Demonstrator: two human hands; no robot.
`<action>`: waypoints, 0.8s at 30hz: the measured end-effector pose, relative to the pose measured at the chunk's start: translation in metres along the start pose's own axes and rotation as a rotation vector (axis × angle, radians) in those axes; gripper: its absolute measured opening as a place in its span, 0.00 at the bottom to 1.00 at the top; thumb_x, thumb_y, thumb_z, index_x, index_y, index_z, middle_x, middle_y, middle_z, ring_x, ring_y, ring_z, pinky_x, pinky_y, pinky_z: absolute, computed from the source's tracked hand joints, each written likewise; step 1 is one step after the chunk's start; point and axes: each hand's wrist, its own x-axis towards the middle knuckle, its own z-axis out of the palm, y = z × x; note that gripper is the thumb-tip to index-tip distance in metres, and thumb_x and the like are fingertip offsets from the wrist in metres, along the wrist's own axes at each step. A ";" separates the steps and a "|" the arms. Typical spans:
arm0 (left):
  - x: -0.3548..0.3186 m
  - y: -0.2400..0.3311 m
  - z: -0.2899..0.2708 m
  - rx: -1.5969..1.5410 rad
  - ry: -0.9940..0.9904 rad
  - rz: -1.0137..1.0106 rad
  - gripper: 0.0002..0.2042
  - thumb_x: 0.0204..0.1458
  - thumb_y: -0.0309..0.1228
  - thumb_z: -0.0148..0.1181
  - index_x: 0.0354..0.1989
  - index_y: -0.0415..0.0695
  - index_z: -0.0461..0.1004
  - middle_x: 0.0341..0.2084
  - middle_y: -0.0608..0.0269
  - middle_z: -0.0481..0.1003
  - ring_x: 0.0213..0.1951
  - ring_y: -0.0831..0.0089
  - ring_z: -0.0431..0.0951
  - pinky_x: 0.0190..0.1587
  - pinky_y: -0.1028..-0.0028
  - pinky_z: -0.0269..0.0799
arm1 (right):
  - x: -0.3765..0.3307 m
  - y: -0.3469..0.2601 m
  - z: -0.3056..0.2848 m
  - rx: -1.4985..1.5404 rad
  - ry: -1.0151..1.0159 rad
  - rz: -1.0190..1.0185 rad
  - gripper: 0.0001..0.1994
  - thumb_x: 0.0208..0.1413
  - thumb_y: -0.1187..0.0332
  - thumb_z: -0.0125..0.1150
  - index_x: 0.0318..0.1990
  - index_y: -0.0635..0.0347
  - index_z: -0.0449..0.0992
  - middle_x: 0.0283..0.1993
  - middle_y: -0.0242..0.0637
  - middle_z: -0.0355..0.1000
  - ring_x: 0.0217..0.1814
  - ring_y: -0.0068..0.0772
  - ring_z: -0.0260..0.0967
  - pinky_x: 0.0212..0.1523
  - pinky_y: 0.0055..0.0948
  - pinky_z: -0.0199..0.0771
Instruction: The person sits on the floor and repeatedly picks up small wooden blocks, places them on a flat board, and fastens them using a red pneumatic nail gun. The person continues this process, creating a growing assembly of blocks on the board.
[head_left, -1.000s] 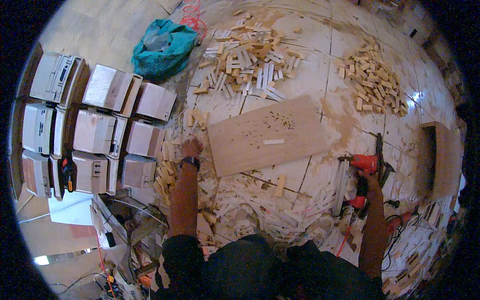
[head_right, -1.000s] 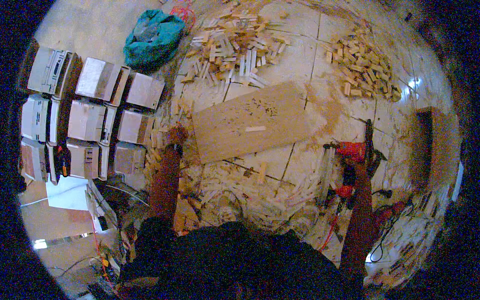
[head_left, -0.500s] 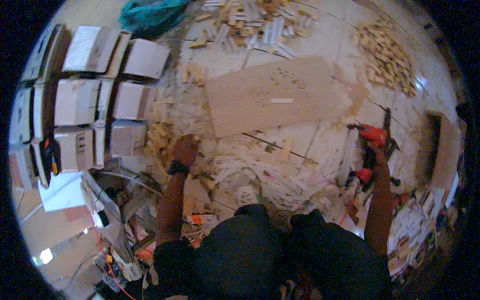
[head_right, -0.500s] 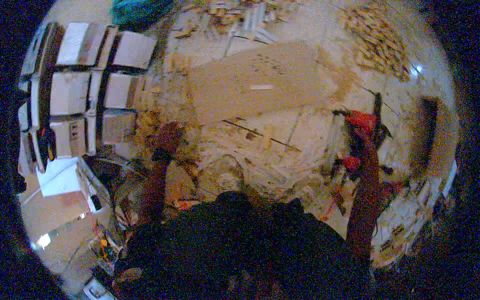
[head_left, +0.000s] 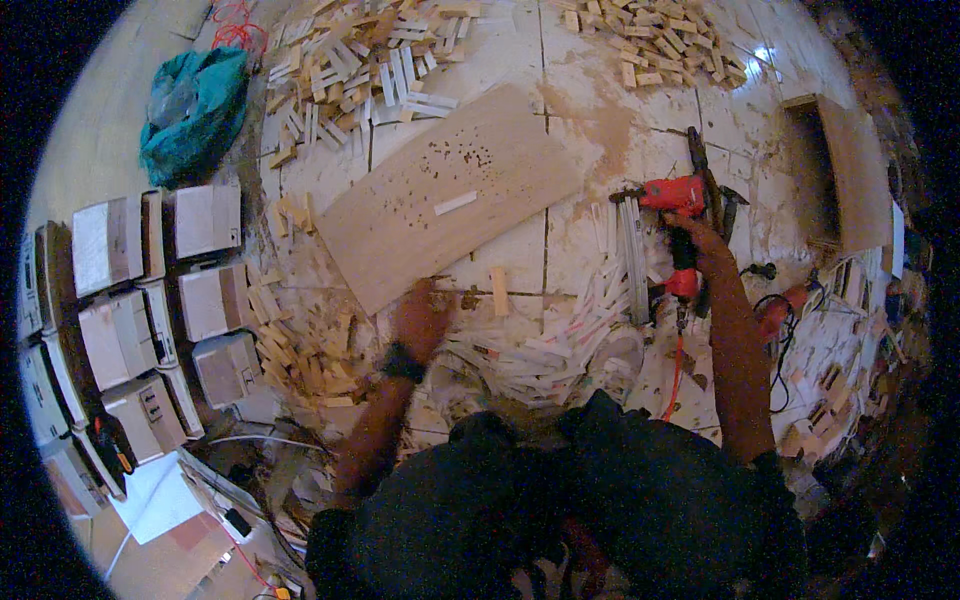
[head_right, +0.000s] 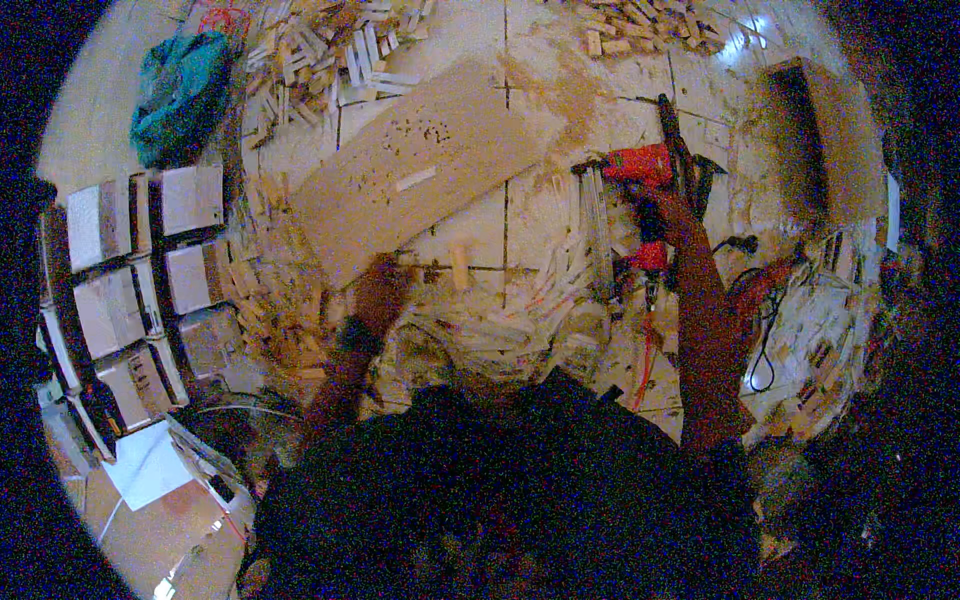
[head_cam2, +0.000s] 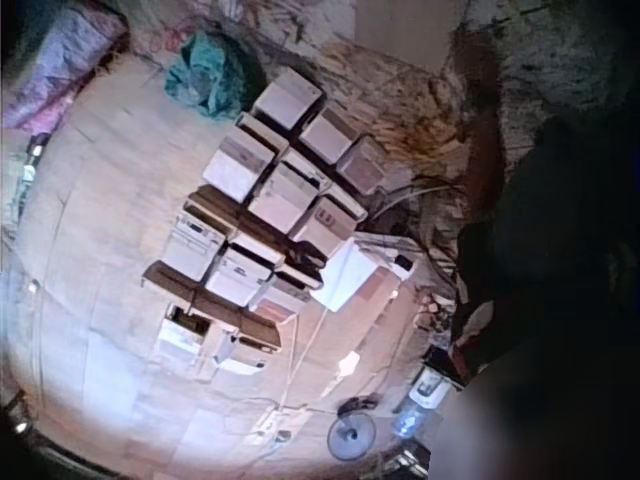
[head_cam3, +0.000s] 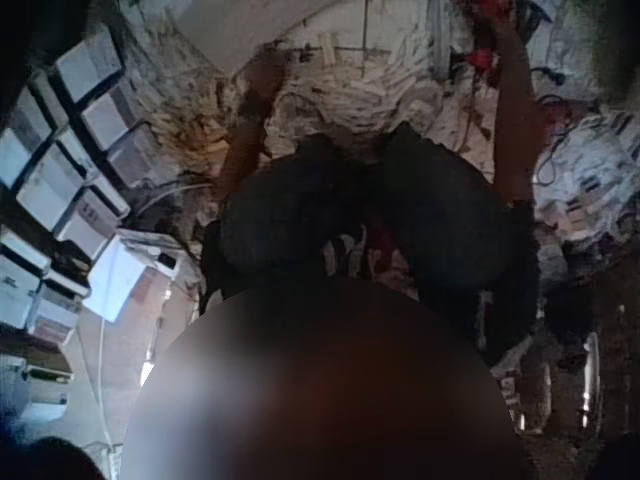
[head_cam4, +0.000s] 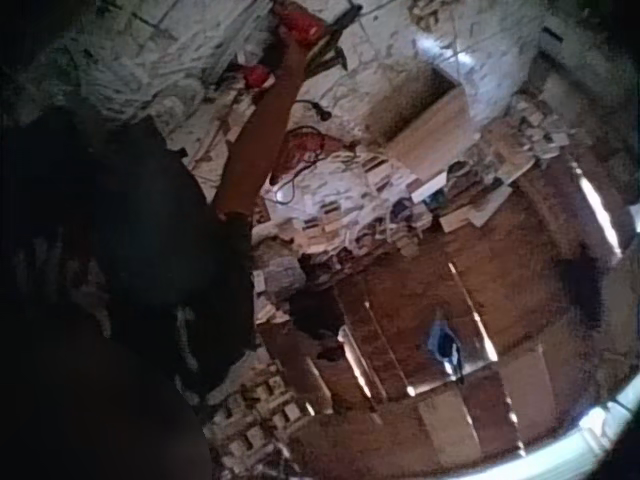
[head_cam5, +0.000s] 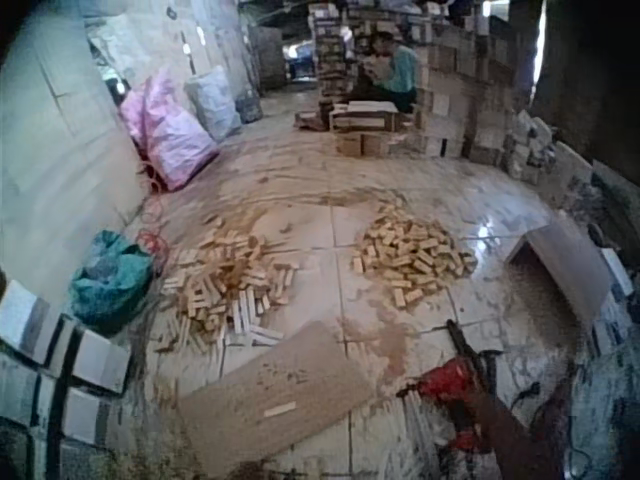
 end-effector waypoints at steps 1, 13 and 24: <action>-0.003 0.029 0.019 -0.141 0.057 0.081 0.25 0.43 0.47 0.62 0.42 0.40 0.67 0.30 0.46 0.75 0.32 0.47 0.76 0.35 0.57 0.72 | 0.000 0.000 0.000 0.000 0.027 0.074 0.12 0.44 0.61 0.68 0.34 0.52 0.74 0.24 0.24 0.70 0.20 0.22 0.66 0.20 0.23 0.68; 0.101 0.062 0.001 0.187 0.450 0.444 0.12 0.46 0.32 0.59 0.38 0.41 0.69 0.38 0.52 0.71 0.41 0.54 0.71 0.43 0.61 0.69 | 0.003 0.004 -0.007 0.024 0.046 -0.022 0.13 0.41 0.64 0.70 0.34 0.52 0.73 0.24 0.26 0.70 0.20 0.22 0.67 0.21 0.25 0.70; 0.165 0.087 -0.029 0.162 0.028 0.442 0.11 0.48 0.34 0.56 0.36 0.42 0.69 0.29 0.47 0.74 0.35 0.49 0.74 0.38 0.55 0.69 | -0.008 -0.008 0.000 0.116 0.064 -0.053 0.23 0.35 0.69 0.72 0.42 0.55 0.70 0.32 0.29 0.72 0.25 0.24 0.68 0.26 0.25 0.71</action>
